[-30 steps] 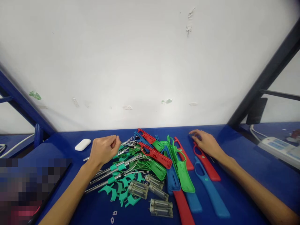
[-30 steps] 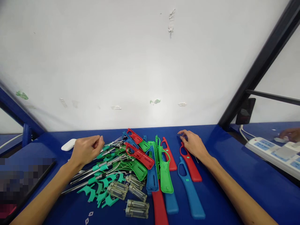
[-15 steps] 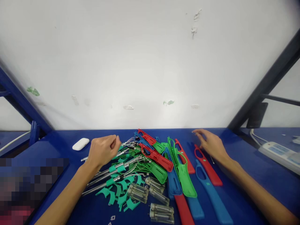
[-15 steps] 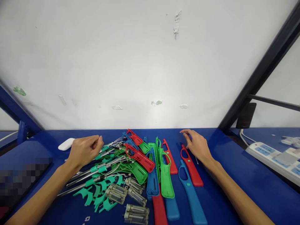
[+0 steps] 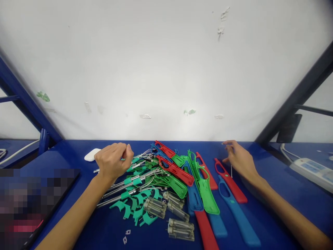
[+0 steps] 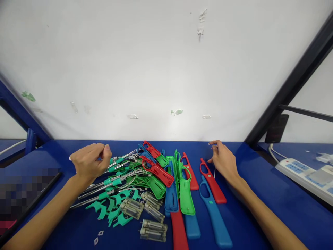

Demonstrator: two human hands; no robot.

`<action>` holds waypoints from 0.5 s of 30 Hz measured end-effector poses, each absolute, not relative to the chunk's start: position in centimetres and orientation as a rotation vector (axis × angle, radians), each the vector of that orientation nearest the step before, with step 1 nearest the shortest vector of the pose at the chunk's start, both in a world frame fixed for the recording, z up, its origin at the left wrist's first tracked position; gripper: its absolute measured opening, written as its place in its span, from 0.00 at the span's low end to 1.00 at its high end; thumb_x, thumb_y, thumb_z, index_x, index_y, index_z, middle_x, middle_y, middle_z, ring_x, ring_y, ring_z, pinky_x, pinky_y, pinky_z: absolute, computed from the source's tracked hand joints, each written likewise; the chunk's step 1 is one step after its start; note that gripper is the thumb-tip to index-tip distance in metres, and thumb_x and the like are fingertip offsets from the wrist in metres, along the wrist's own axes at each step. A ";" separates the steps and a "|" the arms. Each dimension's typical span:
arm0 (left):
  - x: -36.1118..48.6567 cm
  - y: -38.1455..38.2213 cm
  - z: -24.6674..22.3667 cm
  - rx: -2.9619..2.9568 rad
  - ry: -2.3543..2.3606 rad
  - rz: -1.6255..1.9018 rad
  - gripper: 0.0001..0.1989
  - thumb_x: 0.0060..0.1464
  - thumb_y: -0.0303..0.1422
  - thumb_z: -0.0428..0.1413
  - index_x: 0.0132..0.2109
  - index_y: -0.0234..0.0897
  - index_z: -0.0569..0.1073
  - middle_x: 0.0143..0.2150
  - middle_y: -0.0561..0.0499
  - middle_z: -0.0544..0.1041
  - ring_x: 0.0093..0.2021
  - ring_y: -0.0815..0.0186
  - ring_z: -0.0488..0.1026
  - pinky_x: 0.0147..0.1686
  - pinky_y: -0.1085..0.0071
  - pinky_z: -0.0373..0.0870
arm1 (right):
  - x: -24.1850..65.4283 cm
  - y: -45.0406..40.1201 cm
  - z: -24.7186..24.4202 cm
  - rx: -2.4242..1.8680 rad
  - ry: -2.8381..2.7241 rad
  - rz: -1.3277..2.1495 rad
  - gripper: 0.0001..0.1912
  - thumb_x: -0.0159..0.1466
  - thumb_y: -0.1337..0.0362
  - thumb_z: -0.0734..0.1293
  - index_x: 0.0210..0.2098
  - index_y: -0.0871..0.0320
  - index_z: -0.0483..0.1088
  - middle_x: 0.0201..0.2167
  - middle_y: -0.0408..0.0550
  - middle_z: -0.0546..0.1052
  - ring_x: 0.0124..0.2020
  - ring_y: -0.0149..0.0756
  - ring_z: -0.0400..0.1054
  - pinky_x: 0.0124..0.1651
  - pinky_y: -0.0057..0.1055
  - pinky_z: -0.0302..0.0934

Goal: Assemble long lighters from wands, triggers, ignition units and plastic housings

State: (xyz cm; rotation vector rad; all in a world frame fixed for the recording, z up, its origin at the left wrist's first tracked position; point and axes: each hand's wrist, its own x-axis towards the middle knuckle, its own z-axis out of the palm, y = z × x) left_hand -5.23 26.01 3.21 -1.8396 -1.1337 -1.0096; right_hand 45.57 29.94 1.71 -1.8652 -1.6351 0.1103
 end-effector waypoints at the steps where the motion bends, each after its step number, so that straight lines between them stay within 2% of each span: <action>1: -5.1 26.0 3.3 -1.840 -1.128 -1.011 0.19 0.67 0.42 0.59 0.60 0.39 0.73 0.59 0.44 0.75 0.53 0.58 0.77 0.52 0.54 0.78 | 45.7 29.9 1.8 -1.873 -1.614 0.108 0.18 0.73 0.56 0.69 0.59 0.57 0.71 0.55 0.52 0.77 0.49 0.42 0.76 0.51 0.45 0.74; 15: -2.2 25.6 4.0 -1.924 -1.053 -0.971 0.20 0.68 0.42 0.60 0.60 0.38 0.72 0.60 0.44 0.75 0.54 0.58 0.77 0.52 0.54 0.78 | 45.2 29.0 3.0 -1.864 -1.514 0.108 0.19 0.73 0.56 0.69 0.60 0.57 0.71 0.57 0.53 0.76 0.51 0.43 0.76 0.53 0.47 0.73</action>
